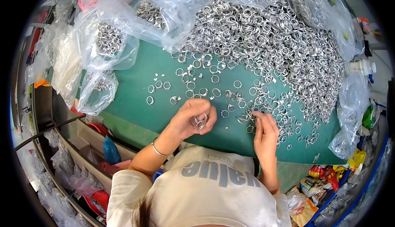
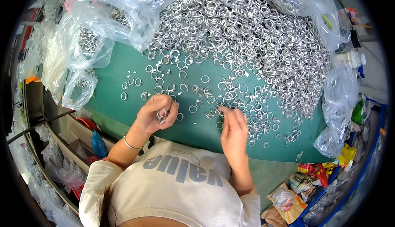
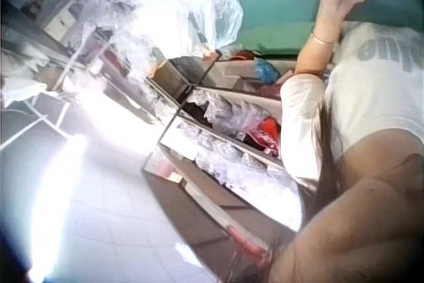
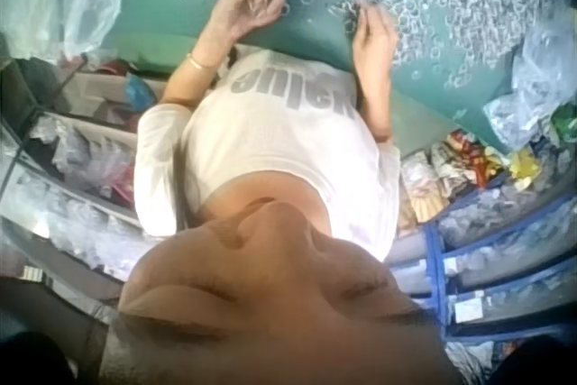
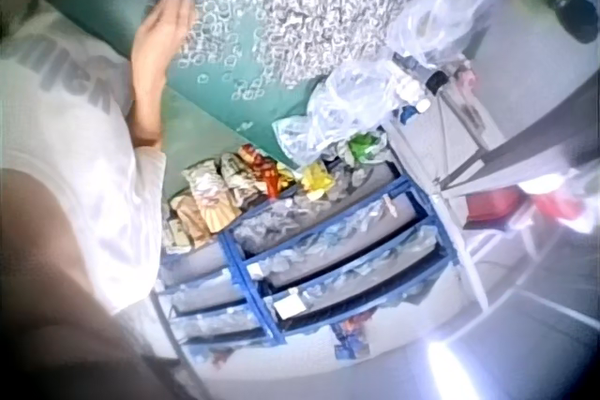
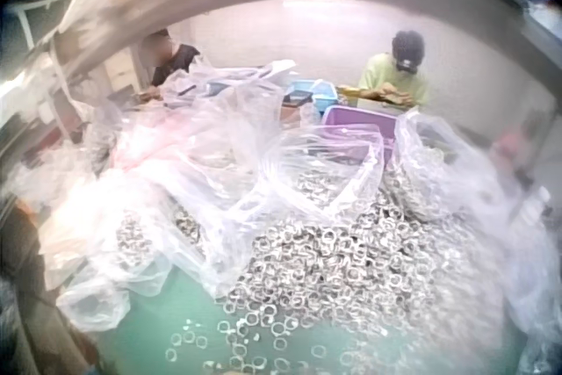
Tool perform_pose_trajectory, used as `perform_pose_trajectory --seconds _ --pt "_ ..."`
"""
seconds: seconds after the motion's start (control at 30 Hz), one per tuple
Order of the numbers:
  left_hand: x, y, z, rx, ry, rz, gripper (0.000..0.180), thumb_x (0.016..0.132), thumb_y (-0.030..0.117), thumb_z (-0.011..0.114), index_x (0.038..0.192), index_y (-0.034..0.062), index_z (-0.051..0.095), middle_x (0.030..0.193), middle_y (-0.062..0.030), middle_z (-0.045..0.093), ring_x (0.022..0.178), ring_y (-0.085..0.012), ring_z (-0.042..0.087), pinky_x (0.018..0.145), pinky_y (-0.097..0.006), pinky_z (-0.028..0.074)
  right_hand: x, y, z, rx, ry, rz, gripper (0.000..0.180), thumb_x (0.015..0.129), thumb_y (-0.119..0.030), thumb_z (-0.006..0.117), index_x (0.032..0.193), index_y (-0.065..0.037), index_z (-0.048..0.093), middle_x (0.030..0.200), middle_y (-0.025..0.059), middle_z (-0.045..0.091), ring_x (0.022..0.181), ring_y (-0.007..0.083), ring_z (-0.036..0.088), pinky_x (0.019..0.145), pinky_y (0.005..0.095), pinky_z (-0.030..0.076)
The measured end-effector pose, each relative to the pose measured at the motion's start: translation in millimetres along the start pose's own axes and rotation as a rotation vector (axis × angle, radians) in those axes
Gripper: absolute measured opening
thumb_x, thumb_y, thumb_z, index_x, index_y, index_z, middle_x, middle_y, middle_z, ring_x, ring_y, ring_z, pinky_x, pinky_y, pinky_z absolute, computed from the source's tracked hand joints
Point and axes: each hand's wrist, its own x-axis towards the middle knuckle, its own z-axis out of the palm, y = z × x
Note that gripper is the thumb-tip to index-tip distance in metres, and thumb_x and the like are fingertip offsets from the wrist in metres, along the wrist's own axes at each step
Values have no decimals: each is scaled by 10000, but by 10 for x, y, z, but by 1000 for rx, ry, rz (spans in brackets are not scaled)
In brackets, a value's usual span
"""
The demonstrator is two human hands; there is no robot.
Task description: The person picks up metal rings from a large pile on a green table by hand and places them into plastic bags.
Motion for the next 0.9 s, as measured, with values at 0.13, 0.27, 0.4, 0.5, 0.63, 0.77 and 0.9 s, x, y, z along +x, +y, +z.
perform_pose_trajectory --seconds 0.13,0.27,0.4,0.5,0.63,0.77,0.9 --pt "15 15 111 176 184 -76 284 905 266 499 719 53 526 680 -102 564 445 -110 448 330 -189 305 -94 4 58 43 12 21 307 756 139 477 997 -12 593 766 125 484 675 282 495 638 354 423" --pt "50 83 29 -426 199 -189 227 897 228 517 769 44 550 765 -101 567 508 -114 472 332 -193 336 -93 -4 129 21 44 -6 260 764 29 575 1020 -16 582 804 119 472 736 279 487 665 369 406" --pt "97 86 192 -332 370 -164 202 907 185 497 858 12 589 820 -97 521 498 -100 421 358 -187 363 -55 -35 88 -224 114 -83 339 755 -129 666 1064 -31 567 874 107 469 823 292 458 714 389 373" --pt "79 42 356 106 434 -168 197 899 152 516 841 -5 618 714 -65 525 471 -75 398 362 -192 308 -148 30 123 -301 16 -42 418 736 -175 689 1109 -50 547 911 94 468 852 286 440 729 382 351" --pt "15 -86 419 704 288 -169 219 877 141 565 766 -34 637 518 -11 474 425 -53 362 387 -203 225 -137 -12 323 -325 -29 -119 461 733 -140 672 1163 -64 524 909 86 468 849 260 453 719 379 352" --pt "-31 -96 389 449 227 -161 249 898 171 548 776 -25 640 544 -23 505 431 -59 393 394 -189 260 -53 -48 476 -295 -82 -383 528 668 -94 663 1177 -60 528 882 75 467 842 246 460 725 367 362" --pt "-10 -112 399 437 326 -6 174 896 95 523 872 -24 647 614 -32 513 453 -68 414 391 -185 262 -165 -5 361 -23 -15 -522 439 621 -45 661 1057 -45 604 821 67 483 807 235 474 713 360 364"
